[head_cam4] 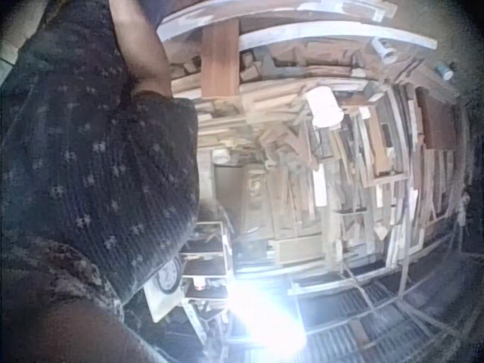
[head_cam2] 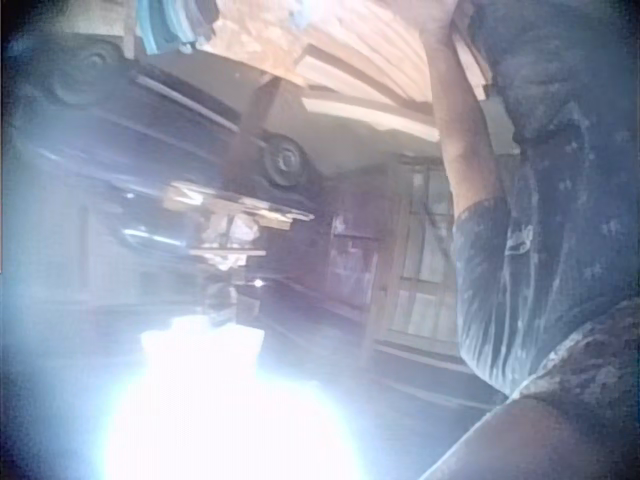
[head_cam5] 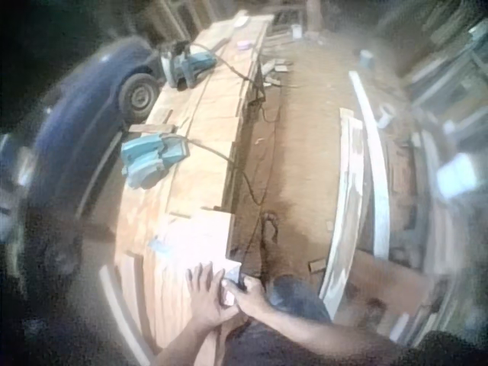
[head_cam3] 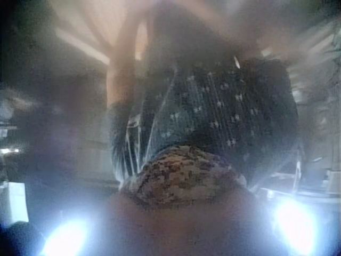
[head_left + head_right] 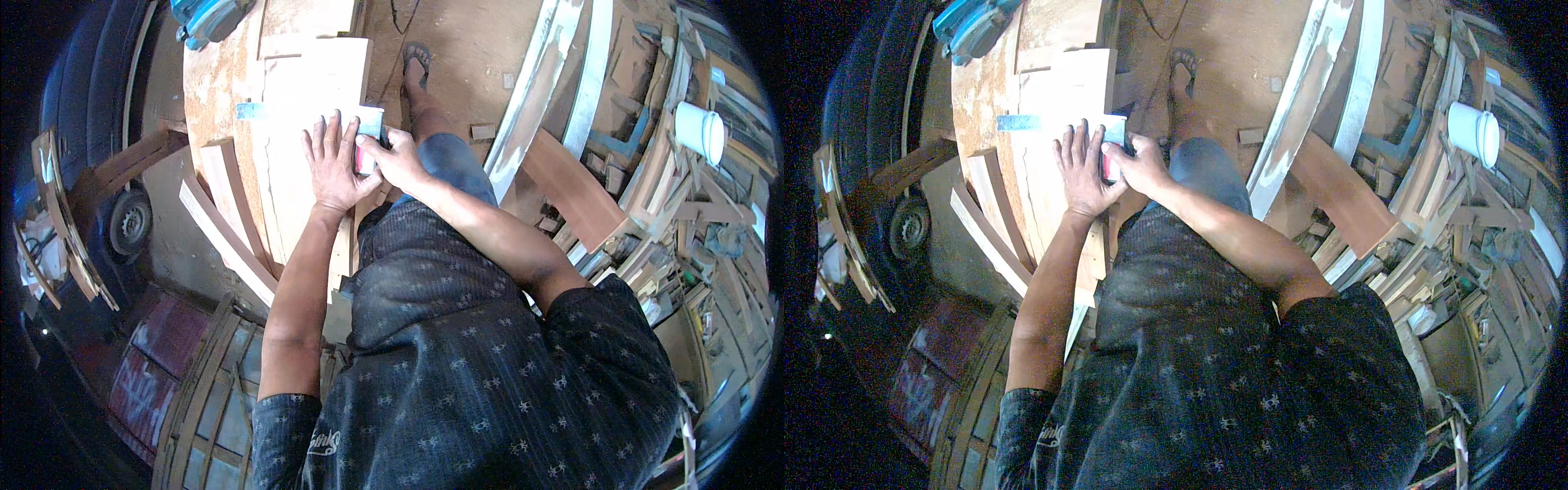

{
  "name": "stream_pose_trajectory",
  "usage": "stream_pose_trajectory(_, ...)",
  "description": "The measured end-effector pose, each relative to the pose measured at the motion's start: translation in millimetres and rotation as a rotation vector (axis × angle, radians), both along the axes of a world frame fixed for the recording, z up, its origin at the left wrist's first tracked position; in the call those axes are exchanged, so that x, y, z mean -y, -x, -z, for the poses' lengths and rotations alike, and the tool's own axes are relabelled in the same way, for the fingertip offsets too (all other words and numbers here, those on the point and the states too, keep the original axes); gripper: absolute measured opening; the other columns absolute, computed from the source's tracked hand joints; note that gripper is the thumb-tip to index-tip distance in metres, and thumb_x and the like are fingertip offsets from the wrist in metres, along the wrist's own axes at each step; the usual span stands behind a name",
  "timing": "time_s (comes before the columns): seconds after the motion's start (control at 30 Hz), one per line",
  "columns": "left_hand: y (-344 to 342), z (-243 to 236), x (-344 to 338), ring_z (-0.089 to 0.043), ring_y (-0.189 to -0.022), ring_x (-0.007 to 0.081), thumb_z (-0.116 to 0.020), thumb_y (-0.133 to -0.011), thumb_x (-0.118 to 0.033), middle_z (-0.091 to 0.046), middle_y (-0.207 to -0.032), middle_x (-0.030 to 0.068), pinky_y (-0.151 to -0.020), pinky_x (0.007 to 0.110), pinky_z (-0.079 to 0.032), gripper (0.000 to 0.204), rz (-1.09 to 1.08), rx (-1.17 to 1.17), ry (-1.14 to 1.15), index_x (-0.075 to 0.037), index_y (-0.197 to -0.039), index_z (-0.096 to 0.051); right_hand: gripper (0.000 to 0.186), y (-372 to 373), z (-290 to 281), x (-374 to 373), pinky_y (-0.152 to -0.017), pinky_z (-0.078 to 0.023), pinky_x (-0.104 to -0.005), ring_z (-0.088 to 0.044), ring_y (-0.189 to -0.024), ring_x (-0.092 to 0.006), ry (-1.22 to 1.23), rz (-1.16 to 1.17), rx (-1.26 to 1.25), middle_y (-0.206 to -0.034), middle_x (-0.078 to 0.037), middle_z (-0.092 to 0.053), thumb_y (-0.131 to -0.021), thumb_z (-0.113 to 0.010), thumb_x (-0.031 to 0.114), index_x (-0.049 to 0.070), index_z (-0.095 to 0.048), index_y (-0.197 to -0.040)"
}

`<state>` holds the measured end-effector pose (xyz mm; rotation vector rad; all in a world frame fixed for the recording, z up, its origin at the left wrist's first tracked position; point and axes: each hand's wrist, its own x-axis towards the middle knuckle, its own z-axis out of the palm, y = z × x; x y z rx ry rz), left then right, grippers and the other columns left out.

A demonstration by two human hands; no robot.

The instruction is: The person uses a handheld electric planer to smooth the surface of a wooden plank on a workbench. They then use a square ruler and a pencil to measure and mark lines on the plank for cutting.

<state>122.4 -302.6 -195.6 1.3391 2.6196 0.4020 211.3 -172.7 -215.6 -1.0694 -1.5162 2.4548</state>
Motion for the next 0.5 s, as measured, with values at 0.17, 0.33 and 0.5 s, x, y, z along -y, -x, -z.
stream_pose_trajectory(0.17,1.0,1.9,-2.1,-0.017,-0.157,0.0466,-0.059,-0.076,-0.077,-0.024,-0.17,0.0196,-0.124,0.068,-0.003,0.105,-0.006,-0.015,0.071,-0.019,-0.162,-0.038,0.023,1.8,-0.2,-3.1,-0.081,-0.057,-0.0324,-0.069,-0.088,-0.0129,-0.068,-0.004,-0.01,-0.099,-0.008,-0.077,-0.099,-0.071,0.018,-0.001,-0.073,-0.114)
stream_pose_trajectory(0.33,0.1,2.7,-1.4,-0.015,-0.158,0.0455,-0.057,-0.078,-0.078,-0.021,-0.171,0.0194,-0.125,0.068,-0.002,0.105,-0.009,-0.02,0.094,-0.02,-0.162,-0.037,0.024,1.0,-3.5,-3.3,-0.081,-0.056,-0.0323,-0.068,-0.088,-0.0121,-0.016,0.008,0.0,-0.1,-0.008,-0.077,-0.099,-0.072,0.019,-0.001,-0.073,-0.113)
stream_pose_trajectory(0.5,0.5,-1.4,-4.7,-0.016,-0.158,0.0437,-0.059,-0.078,-0.077,-0.023,-0.171,0.0195,-0.125,0.067,-0.001,0.103,-0.014,0.011,0.079,-0.019,-0.162,-0.038,0.024,1.2,6.2,-1.1,-0.079,-0.056,-0.0321,-0.067,-0.087,-0.0109,-0.031,0.037,-0.006,-0.099,-0.006,-0.076,-0.099,-0.072,0.019,0.0,-0.073,-0.113)
